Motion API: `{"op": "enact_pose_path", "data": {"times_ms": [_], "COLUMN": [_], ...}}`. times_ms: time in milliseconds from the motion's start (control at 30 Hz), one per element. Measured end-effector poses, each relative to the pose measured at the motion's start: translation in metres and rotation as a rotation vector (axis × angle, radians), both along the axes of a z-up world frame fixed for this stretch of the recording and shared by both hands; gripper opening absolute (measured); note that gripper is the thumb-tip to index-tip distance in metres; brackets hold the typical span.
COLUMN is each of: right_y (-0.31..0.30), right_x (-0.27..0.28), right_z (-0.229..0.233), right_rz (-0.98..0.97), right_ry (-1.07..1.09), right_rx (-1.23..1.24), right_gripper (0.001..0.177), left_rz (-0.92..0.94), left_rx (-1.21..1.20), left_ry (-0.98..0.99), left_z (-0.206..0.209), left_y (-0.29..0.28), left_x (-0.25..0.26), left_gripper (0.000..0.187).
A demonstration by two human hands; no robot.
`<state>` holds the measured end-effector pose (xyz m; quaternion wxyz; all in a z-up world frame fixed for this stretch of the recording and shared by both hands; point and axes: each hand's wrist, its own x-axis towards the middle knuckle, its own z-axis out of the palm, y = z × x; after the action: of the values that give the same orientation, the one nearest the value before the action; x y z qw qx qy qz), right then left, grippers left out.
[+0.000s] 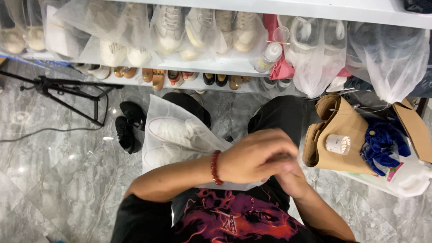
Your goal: The person cleans the midsole of a white sneaker using a small tool, puts the sneakers into a plastic bag, and rubs the side of a beige sneaker with a cotton swab and a cloth.
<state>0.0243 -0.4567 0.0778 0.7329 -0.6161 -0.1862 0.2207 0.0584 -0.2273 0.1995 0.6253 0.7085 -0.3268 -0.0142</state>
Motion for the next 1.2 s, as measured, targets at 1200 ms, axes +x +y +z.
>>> {"op": "enact_pose_path", "data": {"times_ms": [1200], "right_y": [0.020], "right_x": [0.056], "right_z": [0.108], "right_rz": [0.494], "right_ry": [-0.262], "right_rx": [-0.403], "right_gripper": [0.025], "left_rz": [0.191], "left_rx": [0.354], "left_ry": [0.030], "left_z": [-0.043], "left_y": [0.056], "left_x": [-0.059], "left_gripper": [0.030]}}
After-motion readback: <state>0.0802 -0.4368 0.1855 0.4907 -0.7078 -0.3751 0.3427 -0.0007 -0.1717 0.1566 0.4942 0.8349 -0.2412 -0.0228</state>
